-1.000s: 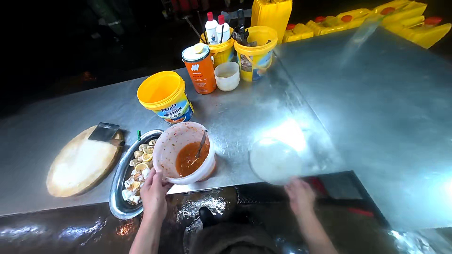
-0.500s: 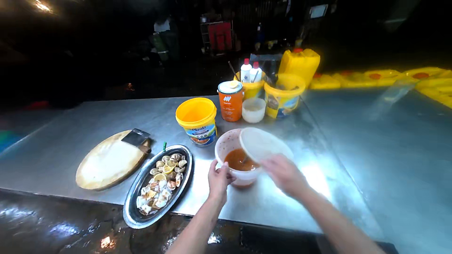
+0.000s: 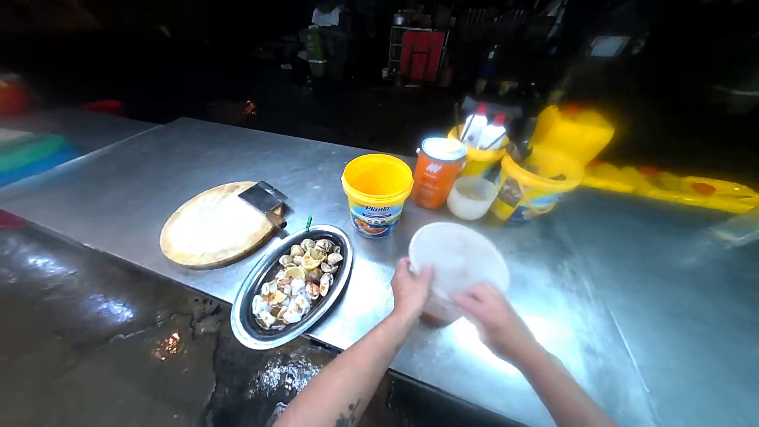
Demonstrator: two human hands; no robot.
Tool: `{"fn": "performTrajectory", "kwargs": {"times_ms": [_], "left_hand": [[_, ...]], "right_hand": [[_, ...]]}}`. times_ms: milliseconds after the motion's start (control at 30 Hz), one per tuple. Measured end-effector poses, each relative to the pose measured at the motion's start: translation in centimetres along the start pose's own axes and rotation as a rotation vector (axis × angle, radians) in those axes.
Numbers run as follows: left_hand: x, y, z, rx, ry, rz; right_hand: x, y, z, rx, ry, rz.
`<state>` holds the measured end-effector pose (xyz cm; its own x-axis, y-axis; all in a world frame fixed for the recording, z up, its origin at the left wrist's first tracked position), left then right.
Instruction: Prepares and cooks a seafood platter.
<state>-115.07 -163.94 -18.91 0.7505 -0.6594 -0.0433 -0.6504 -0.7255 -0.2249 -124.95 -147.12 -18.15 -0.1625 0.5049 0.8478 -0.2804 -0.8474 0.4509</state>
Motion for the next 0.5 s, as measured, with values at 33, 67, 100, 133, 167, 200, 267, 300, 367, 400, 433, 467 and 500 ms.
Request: {"fn": "performTrajectory", "kwargs": {"times_ms": [33, 67, 100, 133, 167, 200, 267, 300, 367, 400, 433, 467, 500], "left_hand": [[0.2, 0.0, 0.0, 0.007, 0.007, 0.026], [0.3, -0.2, 0.0, 0.016, 0.012, 0.046], [0.4, -0.4, 0.0, 0.022, 0.017, 0.056], [0.5, -0.5, -0.1, 0.021, 0.020, 0.053], [0.4, -0.5, -0.2, 0.022, 0.018, 0.038], [0.3, -0.4, -0.2, 0.029, 0.008, 0.010], [0.2, 0.4, -0.1, 0.071, -0.026, -0.047], [0.3, 0.8, 0.0, 0.098, -0.036, -0.051], [0.5, 1.4, 0.1, 0.120, -0.033, -0.020], [0.6, 1.6, 0.0, 0.120, -0.025, -0.002], [0.7, 1.7, -0.1, 0.122, -0.018, 0.011], [0.8, 1.7, -0.1, 0.126, -0.009, 0.017], [0.8, 1.8, -0.2, 0.135, -0.002, 0.017]], "right_hand": [[0.5, -0.4, -0.2, 0.004, -0.014, 0.016], [1.0, -0.8, -0.5, 0.001, -0.019, 0.032], [1.2, -1.0, -0.9, -0.008, -0.012, 0.050], [1.1, -0.9, -1.3, -0.018, 0.000, 0.069], [1.0, -0.7, -1.7, -0.025, 0.017, 0.080], [0.7, -0.5, -1.9, -0.034, 0.035, 0.089], [0.3, 0.2, -2.4, -0.044, 0.074, 0.082], [0.2, 0.2, -2.6, -0.046, 0.079, 0.061], [0.5, -0.1, -2.9, -0.011, 0.047, 0.027], [0.8, -0.2, -2.9, 0.036, 0.019, 0.020], [1.1, -0.2, -2.7, 0.082, -0.015, 0.024], [1.3, -0.1, -2.5, 0.121, -0.051, 0.042], [1.4, 0.0, -2.2, 0.160, -0.089, 0.067]]}}
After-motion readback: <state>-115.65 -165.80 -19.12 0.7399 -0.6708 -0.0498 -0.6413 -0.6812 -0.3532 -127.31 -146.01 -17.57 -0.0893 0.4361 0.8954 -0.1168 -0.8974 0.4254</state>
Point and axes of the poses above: each hand's wrist, its own y-axis towards the middle knuckle, its own x-axis out of the back of the hand, z = x × y, the point moved 1 cm from there along y, towards the middle knuckle, and after that the axes turned 6 degrees about -x, right-handed, at the moved point
